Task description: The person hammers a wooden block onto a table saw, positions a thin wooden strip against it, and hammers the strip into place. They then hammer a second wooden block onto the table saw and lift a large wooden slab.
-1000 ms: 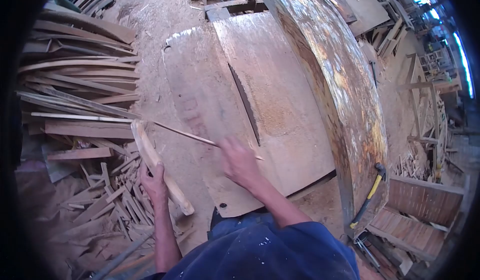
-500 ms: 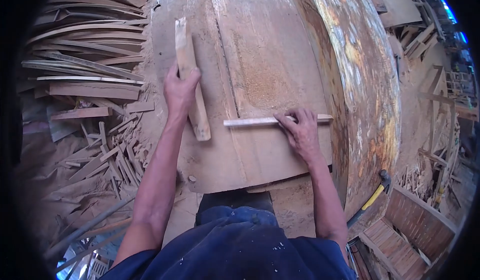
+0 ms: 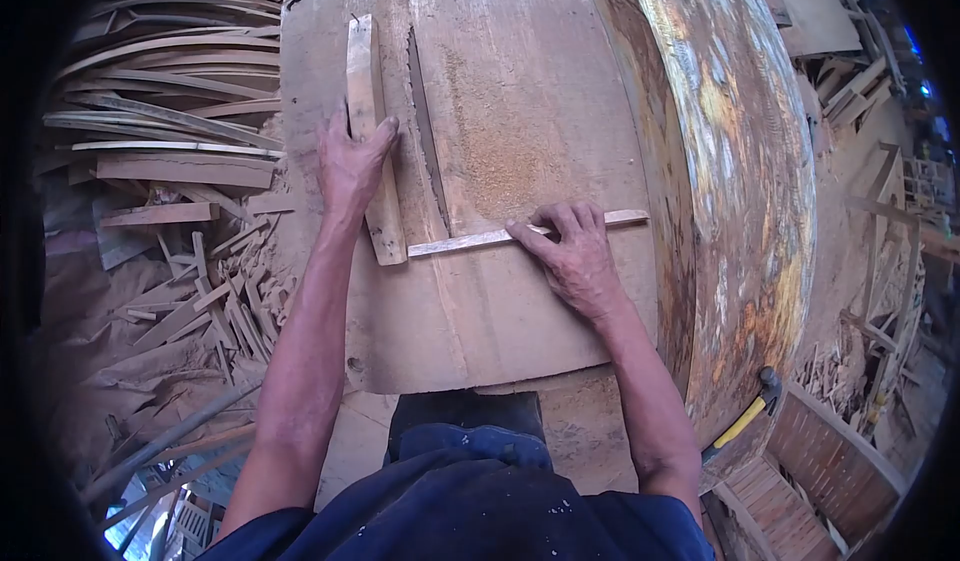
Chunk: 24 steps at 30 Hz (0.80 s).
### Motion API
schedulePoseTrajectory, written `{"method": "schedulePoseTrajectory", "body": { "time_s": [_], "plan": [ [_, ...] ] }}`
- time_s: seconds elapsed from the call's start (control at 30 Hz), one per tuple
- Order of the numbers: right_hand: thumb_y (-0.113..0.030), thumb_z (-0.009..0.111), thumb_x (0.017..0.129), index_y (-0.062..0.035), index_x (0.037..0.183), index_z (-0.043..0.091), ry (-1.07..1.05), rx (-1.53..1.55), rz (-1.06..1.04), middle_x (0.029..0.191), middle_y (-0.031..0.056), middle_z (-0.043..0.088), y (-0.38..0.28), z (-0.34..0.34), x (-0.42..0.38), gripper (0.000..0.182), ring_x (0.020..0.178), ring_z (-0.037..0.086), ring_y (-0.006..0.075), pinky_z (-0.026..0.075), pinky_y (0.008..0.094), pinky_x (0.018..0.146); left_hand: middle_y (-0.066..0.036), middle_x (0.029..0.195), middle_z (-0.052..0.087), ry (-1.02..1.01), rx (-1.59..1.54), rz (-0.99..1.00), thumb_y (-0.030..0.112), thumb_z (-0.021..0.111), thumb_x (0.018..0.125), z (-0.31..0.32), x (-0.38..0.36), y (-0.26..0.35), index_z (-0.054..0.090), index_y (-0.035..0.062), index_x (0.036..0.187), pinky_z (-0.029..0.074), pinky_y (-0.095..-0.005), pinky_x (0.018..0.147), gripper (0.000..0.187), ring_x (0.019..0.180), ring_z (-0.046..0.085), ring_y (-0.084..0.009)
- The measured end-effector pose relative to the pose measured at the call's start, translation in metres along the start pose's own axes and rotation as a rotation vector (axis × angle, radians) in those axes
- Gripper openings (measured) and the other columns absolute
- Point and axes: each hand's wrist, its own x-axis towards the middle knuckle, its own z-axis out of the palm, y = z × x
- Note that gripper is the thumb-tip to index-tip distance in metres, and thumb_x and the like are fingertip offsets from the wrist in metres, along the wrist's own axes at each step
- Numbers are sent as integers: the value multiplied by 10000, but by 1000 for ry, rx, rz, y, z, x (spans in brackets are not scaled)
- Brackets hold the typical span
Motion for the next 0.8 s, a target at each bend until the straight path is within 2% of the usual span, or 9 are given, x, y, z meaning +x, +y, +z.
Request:
{"method": "schedulePoseTrajectory", "body": {
  "time_s": [0.1, 0.2, 0.4, 0.8],
  "plan": [
    [-60, 723, 883, -242, 1311, 769, 14, 40, 13, 1170, 56, 625, 1, 1, 0, 468, 1093, 584, 268, 451, 465, 1038, -367, 1491, 485, 34, 45, 103, 393, 771, 802, 3, -8, -3, 535, 39, 1566, 470, -573, 1152, 875, 1381, 550, -516],
    [-32, 755, 876, -215, 1295, 783, 19, 30, 12, 1136, 52, 640, -1, 0, 2, 458, 1061, 571, 277, 469, 443, 983, -362, 1454, 498, -51, -30, -22, 348, 770, 791, -3, -10, 8, 548, 36, 1553, 484, -556, 1139, 852, 1355, 563, -517],
    [9, 745, 837, -198, 1300, 782, 2, 53, -5, 1125, 41, 639, 2, 0, 5, 508, 1055, 573, 271, 463, 433, 976, -306, 1330, 529, -43, -105, -71, 320, 775, 774, -3, -12, 14, 566, 61, 1544, 509, -553, 1091, 839, 1257, 605, -492],
    [-81, 777, 831, -227, 1299, 764, 64, -35, -79, 1124, 26, 599, -6, 21, 7, 490, 1057, 564, 246, 476, 430, 936, -256, 1254, 527, -13, -110, -72, 308, 783, 775, 3, -12, 9, 570, 69, 1543, 526, -540, 1045, 833, 1202, 620, -443]
  ]
}}
